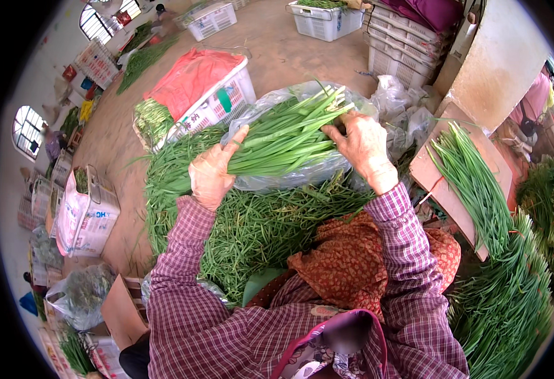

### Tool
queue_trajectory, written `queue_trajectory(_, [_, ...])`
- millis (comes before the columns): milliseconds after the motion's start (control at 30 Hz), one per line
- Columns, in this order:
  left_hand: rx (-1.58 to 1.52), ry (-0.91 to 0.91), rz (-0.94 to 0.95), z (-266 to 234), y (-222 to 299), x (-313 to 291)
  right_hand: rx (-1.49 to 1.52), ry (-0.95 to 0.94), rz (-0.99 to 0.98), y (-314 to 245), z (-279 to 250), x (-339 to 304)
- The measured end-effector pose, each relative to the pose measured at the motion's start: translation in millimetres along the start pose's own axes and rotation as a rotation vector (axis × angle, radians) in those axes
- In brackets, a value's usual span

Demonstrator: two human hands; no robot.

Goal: The person sorts through green onions by hand, pulling them from a plastic bag, removing damaged leaves, and gathering them into bundles.

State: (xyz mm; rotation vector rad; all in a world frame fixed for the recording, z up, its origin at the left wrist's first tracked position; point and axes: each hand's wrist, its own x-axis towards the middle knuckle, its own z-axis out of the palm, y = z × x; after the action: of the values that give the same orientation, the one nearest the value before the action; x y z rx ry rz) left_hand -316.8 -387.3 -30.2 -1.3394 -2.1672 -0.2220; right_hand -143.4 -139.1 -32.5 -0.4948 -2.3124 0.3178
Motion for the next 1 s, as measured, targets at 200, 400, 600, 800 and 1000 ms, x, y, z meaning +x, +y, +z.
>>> queue_trajectory(200, [0.077,0.026,0.074,-1.5,-5.4,-3.7,-0.017,0.137,-0.040,21.0,10.3,-15.9])
queue_trajectory(400, [0.149,0.054,0.095,-3.2,-15.5,-12.4,-0.211,0.140,0.104,89.4,12.8,-31.4])
queue_trajectory(600, [0.250,-0.014,0.084,-10.2,-27.7,-18.2,-0.393,-0.006,0.162,138.9,-17.2,-41.6])
queue_trajectory(800, [0.243,0.036,0.155,-4.4,-25.9,-15.8,0.015,0.119,-0.246,18.2,-20.3,11.3])
queue_trajectory(1000, [0.147,0.078,0.149,-10.8,-17.5,-10.4,-0.068,0.229,-0.215,37.1,9.2,20.8])
